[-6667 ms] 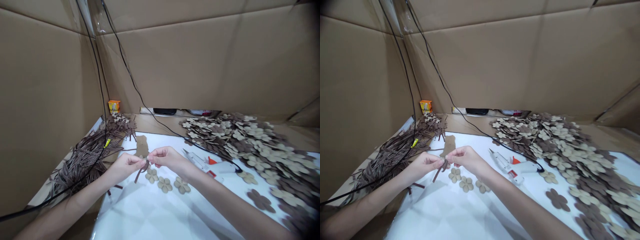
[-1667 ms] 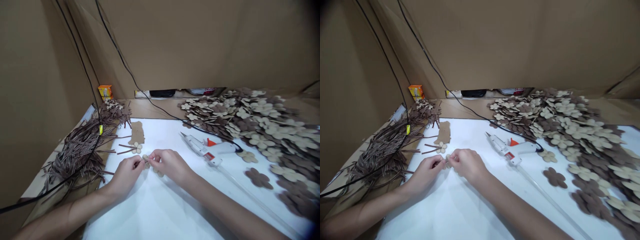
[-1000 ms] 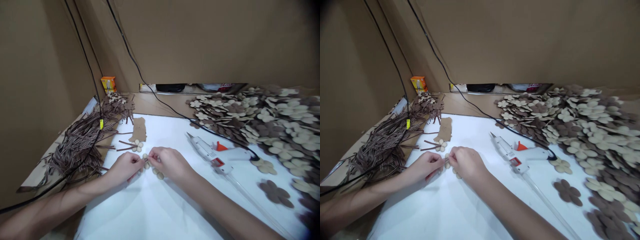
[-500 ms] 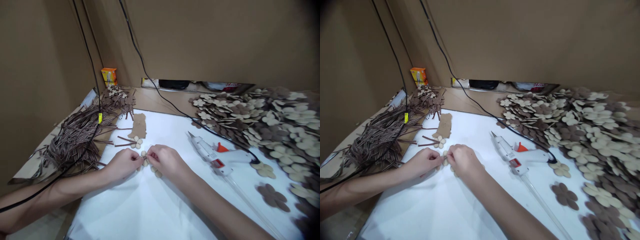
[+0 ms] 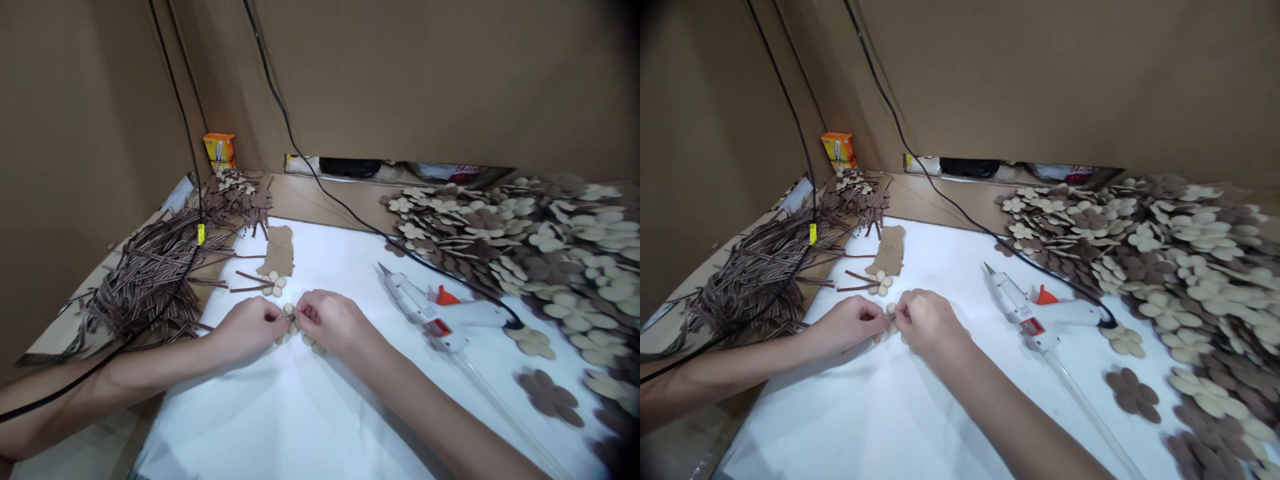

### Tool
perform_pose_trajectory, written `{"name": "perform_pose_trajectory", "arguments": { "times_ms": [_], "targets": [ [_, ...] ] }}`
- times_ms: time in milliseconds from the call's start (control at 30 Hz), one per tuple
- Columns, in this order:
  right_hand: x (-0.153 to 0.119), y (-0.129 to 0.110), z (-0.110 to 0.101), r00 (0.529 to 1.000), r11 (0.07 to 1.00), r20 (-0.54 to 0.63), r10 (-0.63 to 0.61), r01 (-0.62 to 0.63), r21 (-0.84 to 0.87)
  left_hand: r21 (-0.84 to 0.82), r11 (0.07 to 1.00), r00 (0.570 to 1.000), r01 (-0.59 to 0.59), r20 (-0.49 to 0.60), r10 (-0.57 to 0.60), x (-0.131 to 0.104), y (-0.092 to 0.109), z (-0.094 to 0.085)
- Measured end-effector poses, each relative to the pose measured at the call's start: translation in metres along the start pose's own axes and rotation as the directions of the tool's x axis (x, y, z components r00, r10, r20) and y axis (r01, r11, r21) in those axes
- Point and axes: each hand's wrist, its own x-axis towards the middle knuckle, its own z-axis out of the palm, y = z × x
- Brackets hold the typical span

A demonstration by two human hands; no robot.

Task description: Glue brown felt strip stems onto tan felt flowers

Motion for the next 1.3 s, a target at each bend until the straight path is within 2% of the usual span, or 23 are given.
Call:
{"name": "perform_pose_trajectory", "arguments": {
  "times_ms": [267,567,933,1067,1300],
  "targets": [
    [0.001,0.002,0.003,1.000,1.000,0.009,-0.010,0.010,-0.004,0.089,0.994,0.998,-0.060,-0.017,0.062,0.001,-0.001,0.000],
    [0.000,0.003,0.006,1.000,1.000,0.014,-0.018,0.018,-0.003,0.080,0.994,0.997,-0.071,-0.031,0.073,0.002,-0.003,0.000],
    [0.000,-0.003,0.012,0.997,0.996,-0.039,0.070,-0.072,-0.043,0.104,0.990,0.994,-0.099,-0.030,0.103,0.001,-0.001,0.000],
    [0.000,-0.003,0.014,0.994,0.994,-0.068,0.091,-0.095,-0.058,0.083,0.994,0.997,-0.078,-0.010,0.079,0.003,-0.001,-0.001],
    [-0.002,-0.005,0.011,0.990,0.991,-0.074,0.121,-0.124,-0.044,0.070,0.992,0.994,-0.109,-0.001,0.109,0.005,-0.004,-0.001]
  ]
}}
